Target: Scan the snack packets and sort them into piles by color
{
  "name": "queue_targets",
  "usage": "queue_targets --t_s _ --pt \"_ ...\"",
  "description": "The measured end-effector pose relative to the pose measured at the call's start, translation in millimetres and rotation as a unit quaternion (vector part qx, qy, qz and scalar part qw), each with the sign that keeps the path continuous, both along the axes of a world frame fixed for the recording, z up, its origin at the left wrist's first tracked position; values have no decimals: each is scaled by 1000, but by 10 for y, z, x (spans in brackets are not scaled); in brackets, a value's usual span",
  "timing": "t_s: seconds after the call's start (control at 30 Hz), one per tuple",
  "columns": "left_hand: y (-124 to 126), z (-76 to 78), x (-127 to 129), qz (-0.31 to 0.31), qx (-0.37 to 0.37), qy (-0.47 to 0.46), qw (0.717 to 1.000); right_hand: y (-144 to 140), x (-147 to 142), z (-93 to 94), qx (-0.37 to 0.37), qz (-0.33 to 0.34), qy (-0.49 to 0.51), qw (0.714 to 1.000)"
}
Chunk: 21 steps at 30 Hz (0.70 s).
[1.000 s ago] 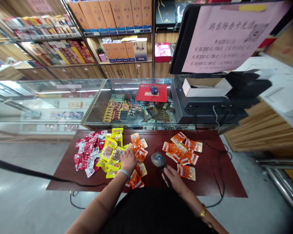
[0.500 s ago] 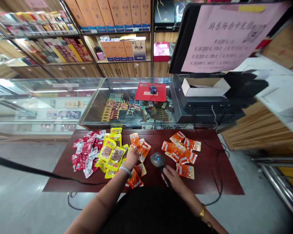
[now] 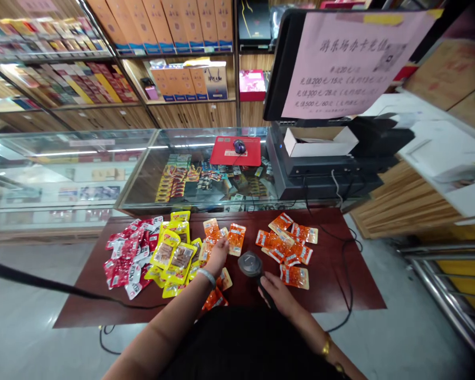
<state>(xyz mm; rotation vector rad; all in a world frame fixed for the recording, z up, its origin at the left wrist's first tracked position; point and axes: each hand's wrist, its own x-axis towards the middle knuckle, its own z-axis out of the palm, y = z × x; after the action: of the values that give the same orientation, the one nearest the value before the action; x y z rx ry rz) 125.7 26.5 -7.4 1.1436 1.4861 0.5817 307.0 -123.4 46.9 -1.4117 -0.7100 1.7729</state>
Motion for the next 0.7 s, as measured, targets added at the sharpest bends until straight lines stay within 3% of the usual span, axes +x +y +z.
queue_targets --t_s 0.1,0.27,0.37,0.43,0.53,0.57,0.63,0.7 --pt "9 -1 182 9 -29 -102 994 -31 25 -31 -7 -21 5 1000" --pt "51 167 631 -123 -115 -284 944 -70 62 -133 -18 -16 -3 1000" --pt "107 218 663 -160 -147 -272 937 -62 60 -152 -26 -40 0 999" --pt "132 191 505 -154 -127 -183 963 -42 48 -140 -27 -49 2 998" --pt "118 138 84 -127 -18 80 988 -6 26 -113 -26 -31 0 999" --pt "100 135 -68 -116 27 188 975 4 19 -106 -26 -25 -1 999" --pt "57 155 -338 -94 89 373 919 21 6 -103 -27 -19 -4 999" --pt "21 194 -528 -93 101 485 864 33 -8 -109 -25 -9 -10 1000"
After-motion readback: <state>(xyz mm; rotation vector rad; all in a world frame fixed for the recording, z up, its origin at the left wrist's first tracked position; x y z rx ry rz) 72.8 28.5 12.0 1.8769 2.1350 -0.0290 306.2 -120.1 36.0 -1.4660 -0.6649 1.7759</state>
